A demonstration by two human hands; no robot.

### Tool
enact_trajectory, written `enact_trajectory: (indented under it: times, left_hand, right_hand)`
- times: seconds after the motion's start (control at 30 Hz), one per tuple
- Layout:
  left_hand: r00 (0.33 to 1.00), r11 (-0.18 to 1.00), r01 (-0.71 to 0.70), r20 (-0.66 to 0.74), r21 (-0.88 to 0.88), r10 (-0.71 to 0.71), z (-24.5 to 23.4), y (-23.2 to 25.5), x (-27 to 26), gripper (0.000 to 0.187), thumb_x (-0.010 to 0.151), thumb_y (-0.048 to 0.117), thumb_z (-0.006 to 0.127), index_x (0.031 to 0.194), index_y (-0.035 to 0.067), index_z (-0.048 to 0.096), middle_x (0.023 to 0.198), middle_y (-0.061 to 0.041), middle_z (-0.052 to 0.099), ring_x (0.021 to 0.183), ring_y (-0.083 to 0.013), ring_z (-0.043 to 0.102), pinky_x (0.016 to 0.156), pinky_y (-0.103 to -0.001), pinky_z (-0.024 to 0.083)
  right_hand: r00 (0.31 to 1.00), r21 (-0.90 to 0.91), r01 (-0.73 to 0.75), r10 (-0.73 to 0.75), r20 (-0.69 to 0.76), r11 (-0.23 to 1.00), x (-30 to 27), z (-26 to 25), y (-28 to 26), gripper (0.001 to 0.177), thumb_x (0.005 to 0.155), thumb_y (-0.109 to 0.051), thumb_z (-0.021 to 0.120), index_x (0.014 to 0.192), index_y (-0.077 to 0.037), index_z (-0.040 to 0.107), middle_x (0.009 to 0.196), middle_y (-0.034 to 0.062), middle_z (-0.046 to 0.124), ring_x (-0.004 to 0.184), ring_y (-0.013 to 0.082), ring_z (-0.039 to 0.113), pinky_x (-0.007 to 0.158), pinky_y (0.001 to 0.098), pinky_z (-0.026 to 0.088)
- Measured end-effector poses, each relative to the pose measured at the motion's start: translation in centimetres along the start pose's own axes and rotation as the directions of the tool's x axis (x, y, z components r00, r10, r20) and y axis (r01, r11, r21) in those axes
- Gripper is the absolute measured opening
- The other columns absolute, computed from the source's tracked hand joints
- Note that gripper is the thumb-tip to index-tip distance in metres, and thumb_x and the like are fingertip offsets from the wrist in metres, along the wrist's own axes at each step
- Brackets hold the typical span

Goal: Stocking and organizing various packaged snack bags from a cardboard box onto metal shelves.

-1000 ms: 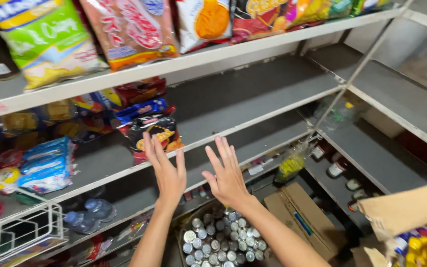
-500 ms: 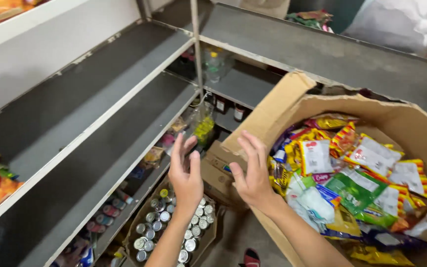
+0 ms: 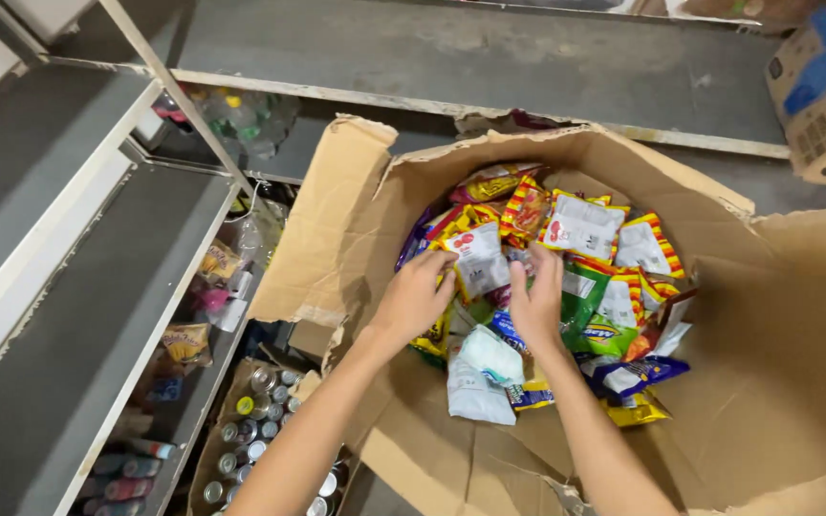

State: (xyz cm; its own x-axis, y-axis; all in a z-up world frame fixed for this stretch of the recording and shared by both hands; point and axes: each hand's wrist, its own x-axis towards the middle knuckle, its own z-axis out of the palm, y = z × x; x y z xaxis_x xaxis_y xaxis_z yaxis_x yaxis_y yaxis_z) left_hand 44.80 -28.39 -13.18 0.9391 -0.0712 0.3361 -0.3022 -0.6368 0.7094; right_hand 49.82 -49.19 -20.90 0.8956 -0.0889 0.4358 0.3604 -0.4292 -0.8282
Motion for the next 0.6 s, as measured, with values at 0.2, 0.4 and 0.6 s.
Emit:
enact_trajectory:
  times: [0.2,0.4,0.6]
  left_hand:
    - [0.92,0.977,-0.087,0.391,0.194,0.004,11.2,-3.1,3.2,0.044,0.088,0.018,0.069,0.129,0.005,0.061,0.127,-0.019,0.064,0.116,-0.0407,0.062,0.098,-0.047,0.051]
    - [0.761,0.965,-0.043,0.635,0.258,-0.136,20.0,-1.4,2.6,0.092,0.078,0.033,0.084,0.153,0.013,0.034,0.156,-0.023,0.033,0.139,-0.0445,0.04,0.11,-0.055,0.039]
    - [0.769,0.974,-0.001,0.623,0.227,-0.144,20.6,0.2,2.5,0.114,0.07,0.035,0.09,0.158,0.017,0.02,0.162,-0.019,0.022,0.147,-0.0444,0.026,0.116,-0.058,0.029]
  right_hand:
    - [0.897,-0.415,-0.265,0.066,-0.436,0.87,-1.8,-2.8,15.3,0.041,0.094,-0.018,0.075,0.126,0.002,0.058,0.132,0.0231,0.059,0.129,0.0418,0.05,0.113,0.053,0.033]
    - [0.747,0.111,-0.593,0.597,-0.293,0.797,-4.4,-3.5,21.5,0.079,0.077,-0.01,0.08,0.141,0.005,0.036,0.128,0.0239,0.056,0.118,0.0332,0.057,0.104,0.0441,0.043]
    - [0.725,0.381,-0.627,0.688,-0.033,0.679,-2.0,-4.3,16.6,0.062,0.081,0.006,0.067,0.14,0.002,0.046,0.124,0.0171,0.067,0.109,0.0251,0.066,0.091,0.0377,0.055]
